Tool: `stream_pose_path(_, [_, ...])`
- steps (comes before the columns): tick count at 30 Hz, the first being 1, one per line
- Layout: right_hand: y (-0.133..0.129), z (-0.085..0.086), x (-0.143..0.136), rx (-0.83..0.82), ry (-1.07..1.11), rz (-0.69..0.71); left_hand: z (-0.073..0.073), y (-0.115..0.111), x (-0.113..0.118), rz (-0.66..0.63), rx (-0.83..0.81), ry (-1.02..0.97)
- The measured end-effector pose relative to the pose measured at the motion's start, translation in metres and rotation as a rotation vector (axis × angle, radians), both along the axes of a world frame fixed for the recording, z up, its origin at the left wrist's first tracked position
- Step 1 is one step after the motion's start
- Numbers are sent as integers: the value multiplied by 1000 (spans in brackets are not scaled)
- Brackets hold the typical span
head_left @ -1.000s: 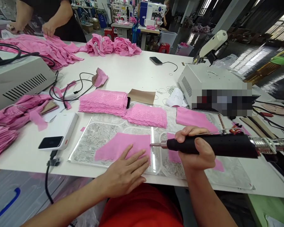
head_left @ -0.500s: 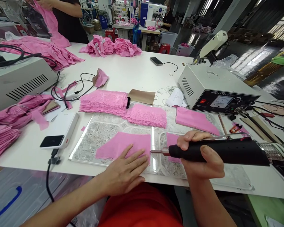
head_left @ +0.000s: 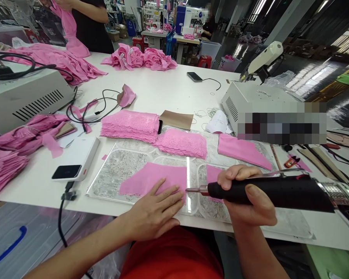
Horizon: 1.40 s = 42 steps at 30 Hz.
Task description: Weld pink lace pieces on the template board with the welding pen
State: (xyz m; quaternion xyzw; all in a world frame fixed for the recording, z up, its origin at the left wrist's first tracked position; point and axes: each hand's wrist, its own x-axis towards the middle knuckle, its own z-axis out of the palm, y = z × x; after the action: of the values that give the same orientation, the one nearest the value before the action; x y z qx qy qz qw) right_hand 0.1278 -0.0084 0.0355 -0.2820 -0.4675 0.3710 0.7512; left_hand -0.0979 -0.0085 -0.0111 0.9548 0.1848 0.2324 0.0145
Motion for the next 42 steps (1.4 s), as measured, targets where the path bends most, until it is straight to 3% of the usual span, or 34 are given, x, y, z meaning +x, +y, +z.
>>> stream_pose_path(6, [1,3,1,-22,3,-48,3,-4,0,54,-2,-61])
stream_pose_path(11, [13,10,-10,-6,54,-202,6,5,-17,282,-2,-141])
stream_pose_path(16, [32,8,-34,-32,55,-293,-2,16,-46,449,-3,-139])
stream_pose_path(25, [41,2,-48,-55,-14,-309,-11,13,-61,482,-23,-143])
stream_pose_path(42, [48,4,-57,-57,-6,-285,-11,11,-67,482,8,-144])
